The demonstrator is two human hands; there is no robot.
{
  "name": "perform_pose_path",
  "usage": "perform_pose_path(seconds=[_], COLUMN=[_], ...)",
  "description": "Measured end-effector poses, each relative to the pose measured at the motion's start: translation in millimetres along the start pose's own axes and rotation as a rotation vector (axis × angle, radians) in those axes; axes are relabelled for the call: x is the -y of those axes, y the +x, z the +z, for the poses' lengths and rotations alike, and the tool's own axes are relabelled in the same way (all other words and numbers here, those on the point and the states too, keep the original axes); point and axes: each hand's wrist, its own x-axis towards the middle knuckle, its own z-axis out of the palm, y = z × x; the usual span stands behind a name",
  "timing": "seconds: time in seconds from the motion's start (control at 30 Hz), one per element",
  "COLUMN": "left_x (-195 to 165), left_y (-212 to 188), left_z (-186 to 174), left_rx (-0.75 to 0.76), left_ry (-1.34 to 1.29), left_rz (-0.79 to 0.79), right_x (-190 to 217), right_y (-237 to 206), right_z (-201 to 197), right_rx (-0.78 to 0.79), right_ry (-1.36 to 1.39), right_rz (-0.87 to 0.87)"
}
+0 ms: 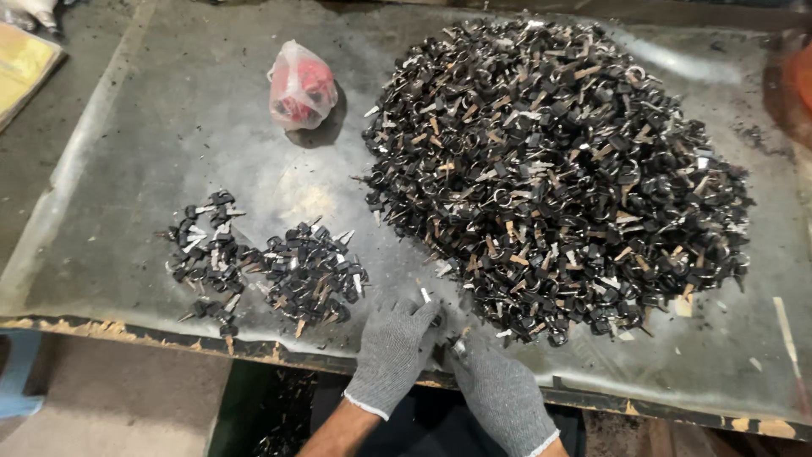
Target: The person, wearing gray work gloves, picks small black metal parts one at a time from a large pile on a metal worktable and places them into a separate sorted pile on the left side of the table. The sorted pile gradually grows as the person continues moving parts across the table.
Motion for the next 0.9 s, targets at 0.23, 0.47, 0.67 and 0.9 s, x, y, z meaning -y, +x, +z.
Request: perform_pose_path(seconds=[0.23, 0.47, 0.67, 0.9], left_x=[-3.9, -6.5, -15.1, -32.8], left_y=[-9.4, -4.8, -5.1, -7.5], left_z=[10.4, 12.3, 2.6, -0.2], left_rx=[0.092, 0.227, 0.184, 0.029], left_ry=[0.031, 0.075, -0.026, -0.323], left_rz=[-0.105, -0.079, -0.068, -0.050], right_x=[-26.7, -17.1, -19.7, -21.7], right_y=[25.7, 5.9, 4.6, 20.4], right_z=[35.0, 22.2, 30.0, 24.5], right_rx=[-0.202, -0.068, 0.063, 0.298], right_ry=[-0.172, -0.118, -0.114, -0.399], right_rz=[-0.325, -0.245, -0.090, -0.229])
